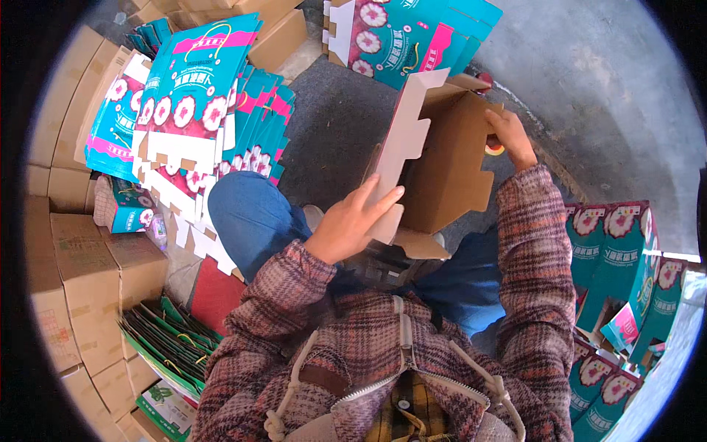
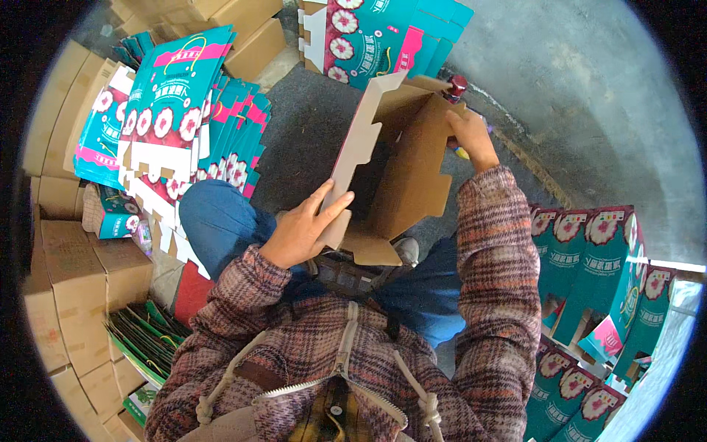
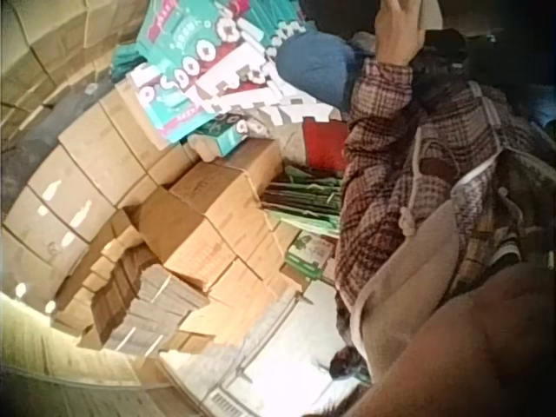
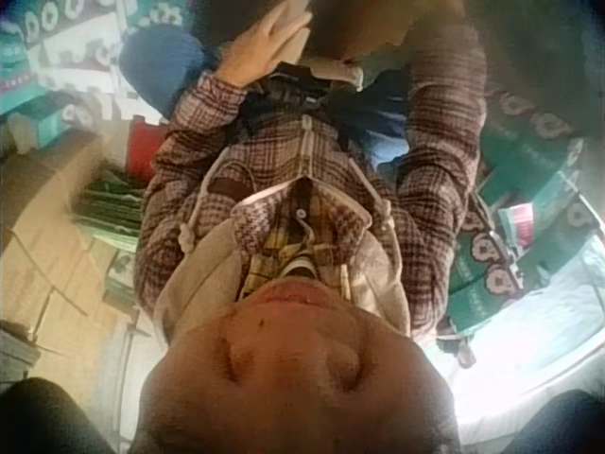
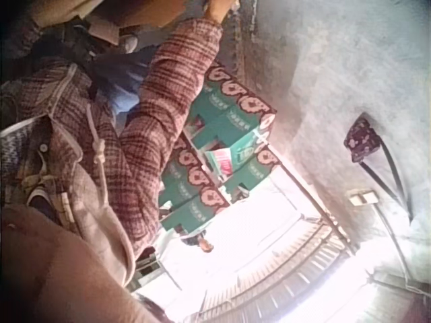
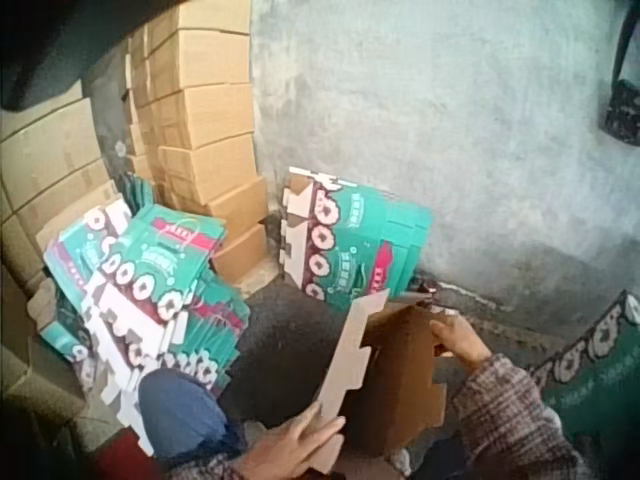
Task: Folding and assembling cardboard boxes in a packaging area.
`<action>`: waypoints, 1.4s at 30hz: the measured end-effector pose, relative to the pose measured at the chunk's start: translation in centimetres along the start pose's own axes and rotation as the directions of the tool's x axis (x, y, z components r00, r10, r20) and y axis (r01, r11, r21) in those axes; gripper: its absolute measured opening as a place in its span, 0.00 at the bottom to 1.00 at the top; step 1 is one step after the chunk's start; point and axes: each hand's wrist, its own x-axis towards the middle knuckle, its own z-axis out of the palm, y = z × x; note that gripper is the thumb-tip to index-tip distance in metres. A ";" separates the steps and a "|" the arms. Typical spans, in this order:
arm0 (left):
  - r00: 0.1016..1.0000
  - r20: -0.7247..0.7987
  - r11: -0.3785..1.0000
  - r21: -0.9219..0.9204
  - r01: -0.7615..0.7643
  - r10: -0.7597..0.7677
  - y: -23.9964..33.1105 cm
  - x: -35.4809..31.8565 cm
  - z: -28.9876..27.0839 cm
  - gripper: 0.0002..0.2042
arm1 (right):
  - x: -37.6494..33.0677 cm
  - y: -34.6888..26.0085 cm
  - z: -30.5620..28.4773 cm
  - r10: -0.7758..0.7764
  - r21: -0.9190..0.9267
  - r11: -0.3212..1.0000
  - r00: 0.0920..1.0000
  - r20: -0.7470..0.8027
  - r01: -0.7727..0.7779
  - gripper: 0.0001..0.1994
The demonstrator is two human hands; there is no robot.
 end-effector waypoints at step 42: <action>0.987 -0.149 0.955 -0.277 -0.102 0.063 1.0 -1.3 4.2 0.28 | 1.6 -1.2 4.8 -0.472 -0.905 0.071 0.814 0.340 0.419 0.20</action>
